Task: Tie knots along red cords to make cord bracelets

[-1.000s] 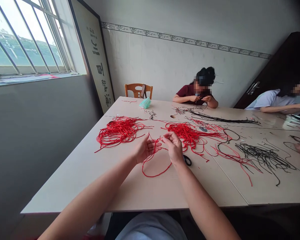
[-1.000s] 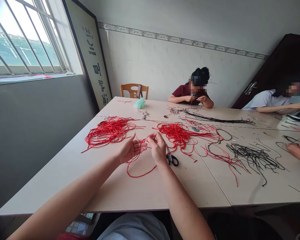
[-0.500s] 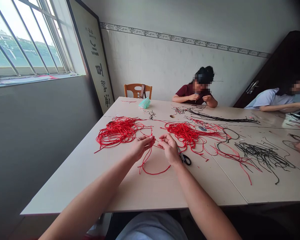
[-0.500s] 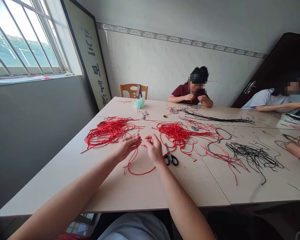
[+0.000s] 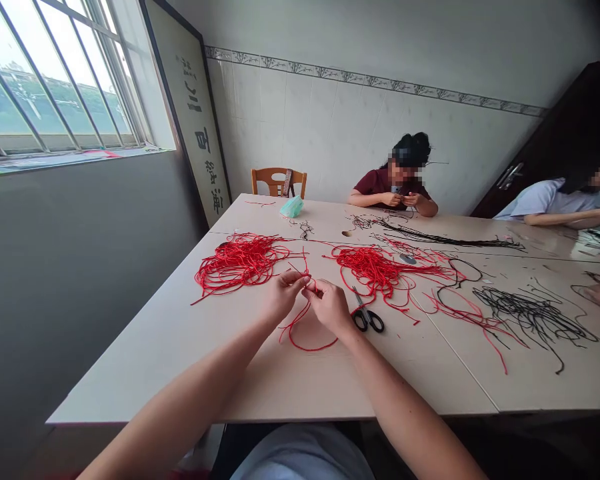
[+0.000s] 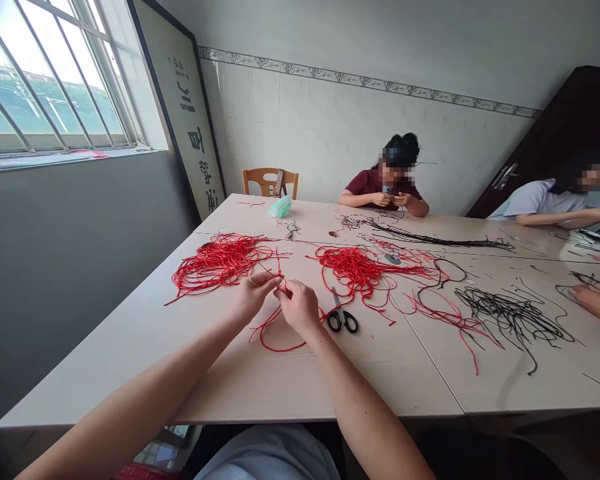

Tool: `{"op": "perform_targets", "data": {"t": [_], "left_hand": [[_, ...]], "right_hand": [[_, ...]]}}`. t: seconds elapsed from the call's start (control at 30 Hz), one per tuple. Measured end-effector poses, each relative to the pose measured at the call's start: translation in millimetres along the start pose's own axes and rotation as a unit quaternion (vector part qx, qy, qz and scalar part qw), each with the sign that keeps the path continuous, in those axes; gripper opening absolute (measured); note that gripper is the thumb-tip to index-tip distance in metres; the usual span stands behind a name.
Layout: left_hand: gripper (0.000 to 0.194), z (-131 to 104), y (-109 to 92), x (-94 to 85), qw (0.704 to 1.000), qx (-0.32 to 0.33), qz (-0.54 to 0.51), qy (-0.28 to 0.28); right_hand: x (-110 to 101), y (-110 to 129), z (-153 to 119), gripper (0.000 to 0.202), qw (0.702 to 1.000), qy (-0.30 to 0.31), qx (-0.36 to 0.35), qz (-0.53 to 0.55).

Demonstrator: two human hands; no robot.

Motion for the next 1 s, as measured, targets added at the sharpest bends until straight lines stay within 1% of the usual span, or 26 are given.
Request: {"op": "perform_targets", "data": {"t": [0.07,0.13,0.23,0.33,0.43,0.5,0.57,0.63,0.7,0.77,0.8,0.87,0.93,1.0], "left_hand": [[0.022,-0.7,1.6,0.0,0.999,0.023,0.026,-0.002],[0.024,-1.4,2.0,1.1,1.000,0.018,0.013,0.006],[0.026,-1.8,-2.1,3.2,0.999,-0.011,-0.023,0.022],[0.024,-1.9,-8.4,2.8,0.999,-0.025,-0.025,0.016],[0.023,-1.9,-10.6,2.3,0.999,-0.028,-0.021,0.014],[0.023,-0.8,-8.8,1.6,0.999,-0.036,-0.019,0.012],[0.024,1.9,-6.2,-1.5,0.999,-0.047,-0.016,-0.006],[0.026,6.2,-4.5,-7.2,0.998,-0.054,-0.006,-0.039],[0.025,10.7,-4.5,-13.7,0.996,-0.049,0.004,-0.070],[0.025,13.8,-5.9,-18.0,0.996,-0.037,0.003,-0.086],[0.025,14.5,-6.8,-18.7,0.996,-0.032,-0.009,-0.087],[0.026,14.2,-8.7,-16.6,0.994,-0.033,-0.066,-0.077],[0.028,12.2,-10.9,-11.1,0.987,-0.049,-0.146,-0.054],[0.032,9.2,-13.1,-4.8,0.974,-0.077,-0.211,-0.031]], "right_hand": [[-0.9,2.2,-1.7,0.016,0.999,-0.010,-0.019,-0.034],[-1.0,1.7,-2.2,0.017,0.999,-0.007,-0.016,-0.038],[-1.5,-4.0,0.1,0.020,1.000,0.001,0.022,-0.004],[-5.7,-9.2,3.7,0.023,0.998,-0.024,0.047,0.041],[-11.4,-7.3,4.5,0.023,0.997,-0.051,0.018,0.050],[-14.0,-3.0,2.9,0.023,0.998,-0.068,-0.011,0.015],[-14.5,2.1,0.4,0.022,0.996,-0.082,-0.034,-0.030],[-13.1,6.9,-2.1,0.020,0.993,-0.086,-0.053,-0.056],[-11.6,9.7,-3.4,0.019,0.993,-0.082,-0.065,-0.060],[-12.4,9.2,-3.1,0.019,0.993,-0.087,-0.066,-0.051],[-14.2,7.6,-2.4,0.019,0.993,-0.095,-0.061,-0.043],[-20.1,2.9,-0.4,0.019,0.992,-0.116,-0.045,-0.020],[-27.1,-1.7,1.5,0.020,0.991,-0.130,-0.033,0.012],[-32.8,-3.8,2.9,0.020,0.990,-0.132,-0.033,0.042]]}}
Point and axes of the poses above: each hand's wrist, its own z-axis towards the middle knuckle, its own x-axis out of the palm, y = z × x, the point moved 3 cm from there along z, towards the middle knuckle, and after that the axes turned 12 degrees about x, right-handed, at the moved point
